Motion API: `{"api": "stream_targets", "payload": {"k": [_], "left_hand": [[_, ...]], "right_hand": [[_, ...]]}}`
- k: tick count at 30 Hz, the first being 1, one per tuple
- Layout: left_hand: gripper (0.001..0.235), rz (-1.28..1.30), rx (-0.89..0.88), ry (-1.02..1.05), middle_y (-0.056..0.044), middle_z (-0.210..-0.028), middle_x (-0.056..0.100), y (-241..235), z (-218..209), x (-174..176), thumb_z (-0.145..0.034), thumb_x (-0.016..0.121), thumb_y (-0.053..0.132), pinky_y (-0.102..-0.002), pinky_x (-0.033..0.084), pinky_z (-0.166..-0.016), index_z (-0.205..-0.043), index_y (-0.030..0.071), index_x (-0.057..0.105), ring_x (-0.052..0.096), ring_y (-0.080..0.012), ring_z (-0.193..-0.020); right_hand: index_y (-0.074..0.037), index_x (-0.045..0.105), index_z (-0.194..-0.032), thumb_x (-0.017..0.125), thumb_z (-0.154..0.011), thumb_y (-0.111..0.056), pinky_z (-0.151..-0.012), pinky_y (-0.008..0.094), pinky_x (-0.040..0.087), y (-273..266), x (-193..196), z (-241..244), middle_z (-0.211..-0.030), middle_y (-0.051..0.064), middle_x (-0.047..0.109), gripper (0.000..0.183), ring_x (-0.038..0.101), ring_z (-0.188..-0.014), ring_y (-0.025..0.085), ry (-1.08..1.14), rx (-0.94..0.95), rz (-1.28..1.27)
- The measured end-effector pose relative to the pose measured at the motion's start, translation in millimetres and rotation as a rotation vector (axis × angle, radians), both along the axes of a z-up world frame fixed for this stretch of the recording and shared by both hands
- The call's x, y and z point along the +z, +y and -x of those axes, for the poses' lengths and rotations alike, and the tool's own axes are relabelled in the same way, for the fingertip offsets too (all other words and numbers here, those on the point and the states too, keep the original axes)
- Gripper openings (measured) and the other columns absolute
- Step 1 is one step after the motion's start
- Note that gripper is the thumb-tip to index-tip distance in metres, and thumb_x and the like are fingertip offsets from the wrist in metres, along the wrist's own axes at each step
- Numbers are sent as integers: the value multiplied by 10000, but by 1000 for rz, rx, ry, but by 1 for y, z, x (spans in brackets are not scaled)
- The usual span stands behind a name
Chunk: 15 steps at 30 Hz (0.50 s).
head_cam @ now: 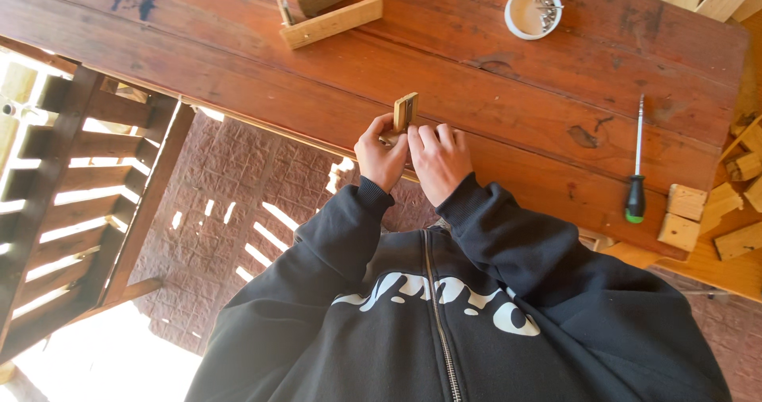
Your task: The person assembles small wooden pieces on a wooden table using a screwdriver and screws. They align the pieces, insert screws, and tighten them to form small wooden structures.
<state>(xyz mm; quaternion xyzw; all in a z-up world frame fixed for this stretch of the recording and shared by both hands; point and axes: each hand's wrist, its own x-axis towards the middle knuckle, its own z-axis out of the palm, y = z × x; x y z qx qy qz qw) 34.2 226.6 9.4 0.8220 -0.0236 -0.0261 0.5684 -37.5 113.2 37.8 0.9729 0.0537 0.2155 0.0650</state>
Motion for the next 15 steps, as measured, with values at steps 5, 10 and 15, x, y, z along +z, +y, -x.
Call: {"api": "stream_targets", "payload": {"k": [5,10,15], "left_hand": [[342,-48,-7,-15,41,-923,793,44,-23,7,-715,762,269,-410,604,-826,-1054,303,774,759,-269,-952],[315,-15,9,-92,-11,-936,792,85,-41,22,-745,769,268,-413,601,-801,-1061,259,777,749,-318,-946],[299,-17,30,-196,-25,-950,788,119,-66,34,-782,789,287,-418,602,-804,-1079,247,777,746,-306,-949]], "right_hand": [[-133,681,-1097,665,-852,-172,-795,423,456,47,-6,-27,-877,14,580,249,589,-924,250,-49,-64,9],[-156,675,-986,758,-722,-121,-763,411,474,67,-7,-64,-951,21,575,279,576,-962,262,60,-6,-88],[-182,702,-965,780,-678,-95,-790,388,509,72,-3,-105,-977,5,584,310,582,-992,250,127,147,-202]]}}
